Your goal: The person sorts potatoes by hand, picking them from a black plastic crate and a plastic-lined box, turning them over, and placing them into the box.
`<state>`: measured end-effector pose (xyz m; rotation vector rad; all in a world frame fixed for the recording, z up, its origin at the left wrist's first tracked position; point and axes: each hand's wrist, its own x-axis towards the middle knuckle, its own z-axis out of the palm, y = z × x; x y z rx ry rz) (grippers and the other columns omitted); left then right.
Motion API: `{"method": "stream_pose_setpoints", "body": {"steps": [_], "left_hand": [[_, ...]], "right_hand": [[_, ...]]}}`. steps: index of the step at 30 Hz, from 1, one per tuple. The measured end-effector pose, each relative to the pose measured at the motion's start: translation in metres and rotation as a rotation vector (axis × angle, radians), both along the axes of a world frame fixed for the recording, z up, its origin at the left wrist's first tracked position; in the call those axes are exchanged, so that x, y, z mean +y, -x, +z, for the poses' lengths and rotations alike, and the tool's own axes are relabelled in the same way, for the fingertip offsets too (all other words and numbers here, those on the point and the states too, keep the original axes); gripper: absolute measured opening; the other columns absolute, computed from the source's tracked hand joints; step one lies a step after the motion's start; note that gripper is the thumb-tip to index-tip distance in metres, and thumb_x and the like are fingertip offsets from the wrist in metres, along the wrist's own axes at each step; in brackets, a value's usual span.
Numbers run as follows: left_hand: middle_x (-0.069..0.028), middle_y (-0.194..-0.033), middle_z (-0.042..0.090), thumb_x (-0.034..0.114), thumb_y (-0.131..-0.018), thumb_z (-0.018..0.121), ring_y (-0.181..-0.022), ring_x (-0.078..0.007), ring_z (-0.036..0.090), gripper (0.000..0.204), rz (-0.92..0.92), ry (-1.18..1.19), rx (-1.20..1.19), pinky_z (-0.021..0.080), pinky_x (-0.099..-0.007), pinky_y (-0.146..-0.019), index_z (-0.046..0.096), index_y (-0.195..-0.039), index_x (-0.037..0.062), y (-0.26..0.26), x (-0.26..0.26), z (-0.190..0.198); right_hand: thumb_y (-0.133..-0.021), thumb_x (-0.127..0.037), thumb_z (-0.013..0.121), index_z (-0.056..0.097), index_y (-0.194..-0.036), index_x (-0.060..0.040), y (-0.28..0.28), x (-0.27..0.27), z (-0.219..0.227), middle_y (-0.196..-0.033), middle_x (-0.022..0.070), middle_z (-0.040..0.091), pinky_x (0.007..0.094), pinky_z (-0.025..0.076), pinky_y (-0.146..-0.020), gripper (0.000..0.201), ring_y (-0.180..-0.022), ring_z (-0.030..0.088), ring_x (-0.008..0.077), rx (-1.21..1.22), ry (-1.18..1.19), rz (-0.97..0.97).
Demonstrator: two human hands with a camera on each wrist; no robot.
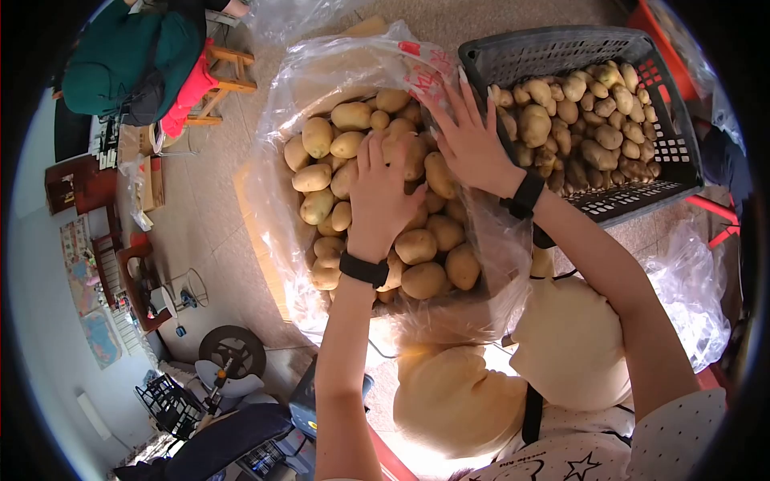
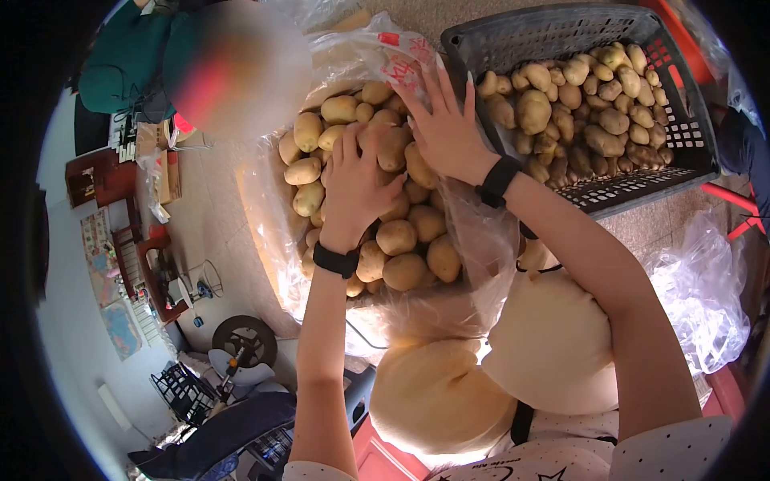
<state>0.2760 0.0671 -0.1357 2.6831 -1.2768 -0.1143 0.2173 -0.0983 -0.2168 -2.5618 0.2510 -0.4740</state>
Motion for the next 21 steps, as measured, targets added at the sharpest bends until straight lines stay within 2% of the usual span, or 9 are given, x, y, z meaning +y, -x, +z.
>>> {"method": "stream_pose_setpoints", "body": {"steps": [1, 2, 4, 8, 10, 13, 17, 21], "left_hand": [[-0.0114, -0.139, 0.045, 0.036, -0.069, 0.082, -0.132, -0.0351, 0.040, 0.075, -0.068, 0.075, -0.051, 0.038, -0.0479, -0.104, 0.049, -0.135, 0.0162, 0.002, 0.001, 0.002], [-0.0114, -0.139, 0.045, 0.036, -0.069, 0.082, -0.132, -0.0351, 0.040, 0.075, -0.065, 0.074, -0.049, 0.038, -0.0479, -0.104, 0.049, -0.135, 0.0162, 0.001, 0.003, -0.001], [-0.0142, -0.144, 0.036, 0.032, -0.066, 0.083, -0.141, -0.0365, 0.027, 0.075, -0.172, 0.101, 0.140, 0.027, -0.0528, -0.111, 0.053, -0.132, 0.0141, 0.003, 0.005, -0.008], [-0.0144, -0.144, 0.037, 0.034, -0.060, 0.087, -0.142, -0.0359, 0.026, 0.080, -0.186, 0.055, 0.063, 0.022, -0.0564, -0.113, 0.055, -0.129, 0.0094, 0.009, -0.001, -0.018], [-0.0123, -0.144, 0.040, 0.037, -0.059, 0.087, -0.143, -0.0380, 0.023, 0.087, -0.167, 0.002, 0.000, 0.018, -0.0584, -0.115, 0.051, -0.132, 0.0076, 0.010, -0.009, -0.025], [-0.0128, -0.141, 0.041, 0.034, -0.056, 0.089, -0.143, -0.0368, 0.025, 0.088, -0.186, -0.070, -0.040, 0.018, -0.0578, -0.115, 0.051, -0.129, 0.0039, 0.012, -0.019, -0.030], [-0.0134, -0.140, 0.042, 0.033, -0.054, 0.090, -0.142, -0.0357, 0.027, 0.089, -0.196, -0.055, 0.007, 0.020, -0.0568, -0.114, 0.051, -0.128, 0.0033, 0.009, -0.019, -0.022], [-0.0140, -0.137, 0.044, 0.035, -0.055, 0.089, -0.141, -0.0378, 0.029, 0.086, -0.118, 0.074, 0.090, 0.021, -0.0555, -0.114, 0.052, -0.126, 0.0048, 0.011, 0.000, -0.009]], "right_hand": [[-0.093, -0.019, 0.053, 0.019, -0.156, -0.0227, 0.000, -0.004, 0.002, -0.157, 0.0235, 0.020, 0.0719, 0.005, -0.110, 0.072, -0.149, 0.007, 0.0395, 0.002, -0.001, 0.003], [-0.094, -0.020, 0.051, 0.019, -0.156, -0.0228, 0.000, -0.007, 0.004, -0.157, 0.0238, 0.020, 0.0700, 0.006, -0.112, 0.070, -0.149, 0.007, 0.0398, -0.002, 0.022, 0.015], [-0.096, -0.021, 0.050, 0.019, -0.156, -0.0229, 0.001, -0.007, 0.004, -0.157, 0.0241, 0.020, 0.0682, 0.006, -0.113, 0.068, -0.149, 0.006, 0.0401, 0.004, 0.040, 0.030], [-0.096, -0.022, 0.050, 0.019, -0.156, -0.0231, 0.002, -0.007, 0.000, -0.157, 0.0246, 0.019, 0.0682, 0.007, -0.113, 0.068, -0.148, 0.009, 0.0424, -0.014, 0.034, 0.032], [-0.096, -0.023, 0.050, 0.019, -0.156, -0.0232, 0.002, -0.007, -0.002, -0.157, 0.0246, 0.019, 0.0681, 0.007, -0.113, 0.067, -0.148, 0.010, 0.0431, -0.025, 0.032, 0.034], [-0.096, -0.024, 0.049, 0.019, -0.156, -0.0238, 0.002, -0.008, -0.005, -0.157, 0.0238, 0.019, 0.0683, 0.007, -0.112, 0.067, -0.148, 0.011, 0.0437, -0.050, 0.052, 0.019], [-0.097, -0.027, 0.049, 0.021, -0.155, -0.0226, 0.002, -0.009, -0.004, -0.157, 0.0227, 0.019, 0.0684, 0.008, -0.112, 0.065, -0.148, 0.010, 0.0432, -0.068, 0.077, 0.016], [-0.097, -0.030, 0.051, 0.027, -0.153, -0.0201, 0.005, -0.014, 0.001, -0.156, 0.0218, 0.022, 0.0665, 0.010, -0.113, 0.062, -0.148, 0.009, 0.0422, -0.083, 0.043, 0.002]]}}
